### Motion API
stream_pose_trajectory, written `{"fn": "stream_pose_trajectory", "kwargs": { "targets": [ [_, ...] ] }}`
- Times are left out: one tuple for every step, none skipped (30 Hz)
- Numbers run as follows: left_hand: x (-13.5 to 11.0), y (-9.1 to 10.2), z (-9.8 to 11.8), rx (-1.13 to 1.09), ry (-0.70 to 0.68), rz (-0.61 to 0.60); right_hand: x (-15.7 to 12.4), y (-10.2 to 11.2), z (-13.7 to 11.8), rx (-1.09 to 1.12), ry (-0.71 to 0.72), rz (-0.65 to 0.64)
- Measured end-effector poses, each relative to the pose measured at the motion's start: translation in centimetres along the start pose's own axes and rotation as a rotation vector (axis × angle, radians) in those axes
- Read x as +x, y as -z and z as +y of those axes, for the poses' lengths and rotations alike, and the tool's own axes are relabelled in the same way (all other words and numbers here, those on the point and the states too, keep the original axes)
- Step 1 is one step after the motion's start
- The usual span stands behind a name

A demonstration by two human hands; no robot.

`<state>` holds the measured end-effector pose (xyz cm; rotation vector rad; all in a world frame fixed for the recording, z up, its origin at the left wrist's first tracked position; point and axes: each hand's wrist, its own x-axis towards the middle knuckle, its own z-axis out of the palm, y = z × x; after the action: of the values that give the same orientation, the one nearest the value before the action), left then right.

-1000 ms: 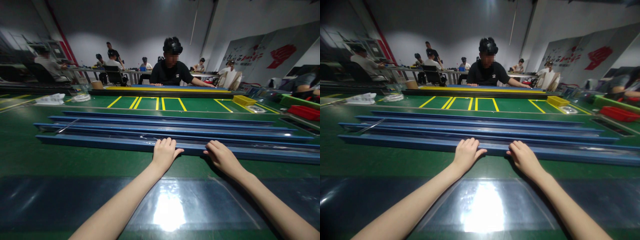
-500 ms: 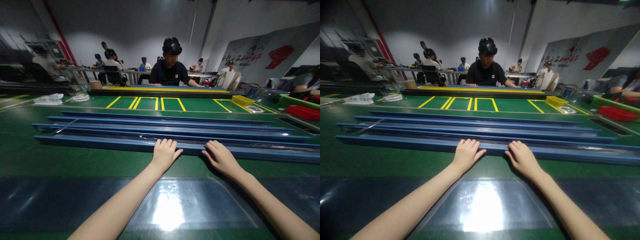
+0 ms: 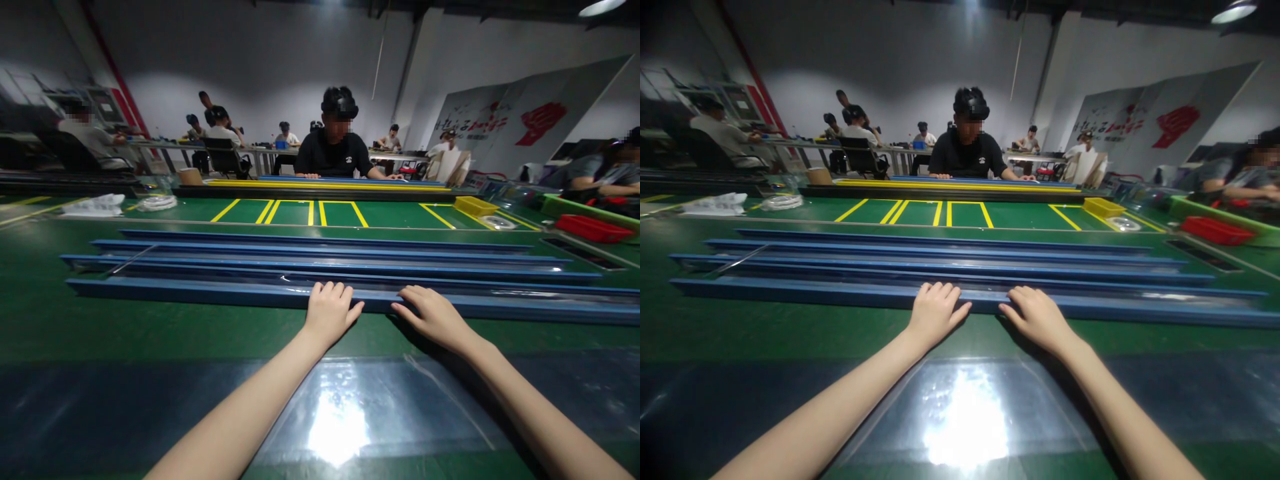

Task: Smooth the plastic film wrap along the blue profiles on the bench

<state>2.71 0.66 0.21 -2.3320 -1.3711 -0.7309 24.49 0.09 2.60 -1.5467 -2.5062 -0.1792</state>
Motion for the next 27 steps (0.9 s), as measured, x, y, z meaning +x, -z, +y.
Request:
{"fn": "stream_pose_trajectory", "kwargs": {
  "targets": [
    [0.0,0.0,0.0,-0.003,0.001,-0.001,0.2,0.1,-0.2,0.005,-0.002,-0.012],
    [0.0,0.0,0.0,-0.007,0.002,-0.004,0.3,0.2,-0.4,0.009,-0.001,-0.02],
    [0.0,0.1,0.0,-0.01,0.003,-0.008,0.5,0.3,-0.6,0.012,0.001,-0.026],
    [0.0,0.1,0.0,-0.013,0.005,-0.012,0.6,0.4,-0.8,0.015,0.005,-0.03],
    [0.0,0.2,0.0,-0.017,0.008,-0.017,0.8,0.4,-1.0,0.016,0.007,-0.032],
    [0.0,0.2,0.0,-0.022,0.013,-0.022,1.0,0.4,-1.2,0.014,0.009,-0.034],
    [0.0,0.2,0.1,-0.028,0.019,-0.025,1.2,0.4,-1.3,0.011,0.008,-0.036],
    [0.0,0.3,0.1,-0.032,0.025,-0.026,1.3,0.4,-1.4,0.01,0.007,-0.039],
    [0.0,0.3,0.1,-0.036,0.03,-0.027,1.5,0.4,-1.5,0.01,0.005,-0.044],
    [0.0,0.4,0.1,-0.037,0.033,-0.027,1.7,0.4,-1.5,0.014,0.004,-0.052],
    [0.0,0.4,0.1,-0.038,0.036,-0.028,1.8,0.4,-1.5,0.021,0.006,-0.063],
    [0.0,0.4,0.1,-0.04,0.037,-0.029,2.0,0.4,-1.6,0.033,0.01,-0.076],
    [0.0,0.4,0.1,-0.042,0.038,-0.03,2.2,0.4,-1.7,0.045,0.015,-0.09],
    [0.0,0.4,0.1,-0.044,0.038,-0.031,2.4,0.4,-1.8,0.056,0.02,-0.102],
    [0.0,0.4,0.0,-0.047,0.039,-0.031,2.6,0.4,-2.0,0.065,0.026,-0.111],
    [0.0,0.4,0.0,-0.05,0.038,-0.032,2.9,0.4,-2.2,0.073,0.033,-0.119],
    [0.0,0.4,0.0,-0.051,0.036,-0.032,3.1,0.4,-2.5,0.079,0.039,-0.123],
    [-0.1,0.4,-0.1,-0.051,0.034,-0.033,3.3,0.4,-2.8,0.082,0.044,-0.125],
    [-0.1,0.4,-0.1,-0.049,0.03,-0.034,3.5,0.4,-3.0,0.083,0.048,-0.123],
    [-0.1,0.4,-0.1,-0.045,0.027,-0.035,3.6,0.3,-3.3,0.082,0.051,-0.119],
    [-0.1,0.3,-0.1,-0.042,0.024,-0.036,3.7,0.3,-3.5,0.081,0.052,-0.111],
    [-0.1,0.3,-0.2,-0.039,0.021,-0.038,3.7,0.2,-3.7,0.079,0.052,-0.103],
    [-0.1,0.3,-0.2,-0.037,0.021,-0.04,3.8,0.2,-3.8,0.078,0.053,-0.094],
    [-0.2,0.4,-0.2,-0.035,0.021,-0.043,3.7,0.1,-3.8,0.08,0.055,-0.088],
    [-0.2,0.4,-0.2,-0.033,0.021,-0.045,3.7,0.1,-3.8,0.085,0.059,-0.082],
    [-0.1,0.4,-0.2,-0.033,0.022,-0.048,3.6,0.1,-3.7,0.096,0.065,-0.075],
    [-0.1,0.4,-0.2,-0.032,0.023,-0.05,3.5,0.1,-3.6,0.113,0.072,-0.065]
  ]
}}
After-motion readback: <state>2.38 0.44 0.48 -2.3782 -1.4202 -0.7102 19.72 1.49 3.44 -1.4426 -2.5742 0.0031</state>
